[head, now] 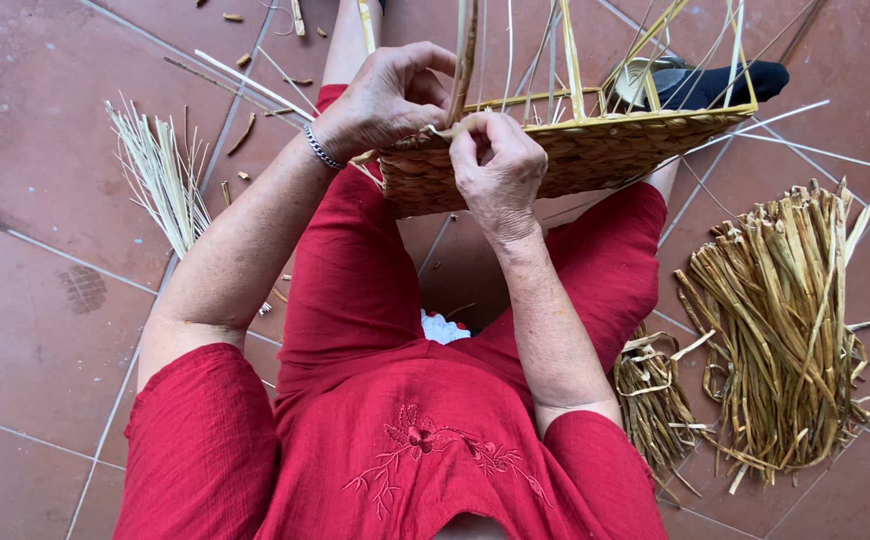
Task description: The person sits on the floor weaving a seagrass basket on a bamboo frame. They trim excess woven strands with scissors, fold and tuck the woven edge over the frame, and weave new strands around the frame uprights to build up the basket sides.
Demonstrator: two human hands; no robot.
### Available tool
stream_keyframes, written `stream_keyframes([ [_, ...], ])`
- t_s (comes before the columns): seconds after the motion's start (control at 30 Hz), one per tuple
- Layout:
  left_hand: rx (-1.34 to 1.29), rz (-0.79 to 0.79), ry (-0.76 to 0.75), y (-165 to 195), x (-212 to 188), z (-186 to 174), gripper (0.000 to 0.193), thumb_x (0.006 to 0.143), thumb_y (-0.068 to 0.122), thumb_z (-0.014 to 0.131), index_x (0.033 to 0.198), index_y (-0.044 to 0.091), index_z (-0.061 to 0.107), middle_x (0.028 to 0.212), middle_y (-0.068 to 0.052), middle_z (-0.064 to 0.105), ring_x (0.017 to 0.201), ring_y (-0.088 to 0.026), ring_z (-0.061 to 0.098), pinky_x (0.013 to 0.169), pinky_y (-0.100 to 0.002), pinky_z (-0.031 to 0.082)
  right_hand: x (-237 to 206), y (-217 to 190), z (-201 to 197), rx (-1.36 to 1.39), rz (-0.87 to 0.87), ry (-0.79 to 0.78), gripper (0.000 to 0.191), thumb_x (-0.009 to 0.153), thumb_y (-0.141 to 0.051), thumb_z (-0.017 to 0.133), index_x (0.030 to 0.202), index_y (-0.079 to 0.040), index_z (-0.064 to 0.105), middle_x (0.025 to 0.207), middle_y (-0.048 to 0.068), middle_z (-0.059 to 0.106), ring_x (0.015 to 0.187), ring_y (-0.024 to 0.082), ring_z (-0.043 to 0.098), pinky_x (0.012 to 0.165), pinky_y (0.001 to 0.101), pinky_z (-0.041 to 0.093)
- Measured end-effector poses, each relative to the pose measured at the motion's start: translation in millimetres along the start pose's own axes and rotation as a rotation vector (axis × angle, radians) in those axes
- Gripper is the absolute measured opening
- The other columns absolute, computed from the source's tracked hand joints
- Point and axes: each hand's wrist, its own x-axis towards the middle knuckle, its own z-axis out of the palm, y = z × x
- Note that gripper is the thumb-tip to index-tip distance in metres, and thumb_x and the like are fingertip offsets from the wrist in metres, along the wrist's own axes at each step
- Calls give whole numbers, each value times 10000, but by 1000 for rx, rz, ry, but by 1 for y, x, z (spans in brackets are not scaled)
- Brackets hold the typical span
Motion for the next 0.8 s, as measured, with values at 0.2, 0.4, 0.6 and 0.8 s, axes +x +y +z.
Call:
stream_keyframes([
  [0.2, 19, 17, 39, -1, -1, 7, 510, 861, -36, 757, 1323, 12, 548, 916, 2, 685, 856, -32, 646, 764, -204, 543, 3, 11, 6, 2, -9, -19, 98, 871, -14, 746, 841, -18, 653, 736, 68, 651, 615, 148, 636, 593, 309, 525],
  [0.4, 59, 88, 74, -20, 9, 9, 425, 901, -33, 720, 1253, 32, 492, 907, 6, 679, 851, -25, 649, 780, -193, 542, 2, 14, 7, 6, -80, 9, 65, 848, 13, 706, 855, -3, 643, 772, 81, 650, 649, 153, 631, 616, 307, 521],
  [0.6, 65, 44, 102, -13, 6, 5, 388, 923, -4, 743, 1222, 47, 502, 883, 6, 686, 835, -27, 648, 748, -202, 540, 7, 5, 0, 155, 150, -42, 110, 925, -64, 750, 1007, 0, 712, 741, 31, 683, 593, 70, 571, 551, 248, 471],
  [0.8, 531, 357, 291, 3, 2, 3, 442, 930, -36, 760, 1301, 69, 543, 1068, -71, 682, 879, -112, 709, 760, -241, 601, 18, -1, 1, 113, 75, -30, 109, 993, -99, 733, 1038, 0, 745, 779, 40, 735, 665, 73, 668, 611, 248, 526],
])
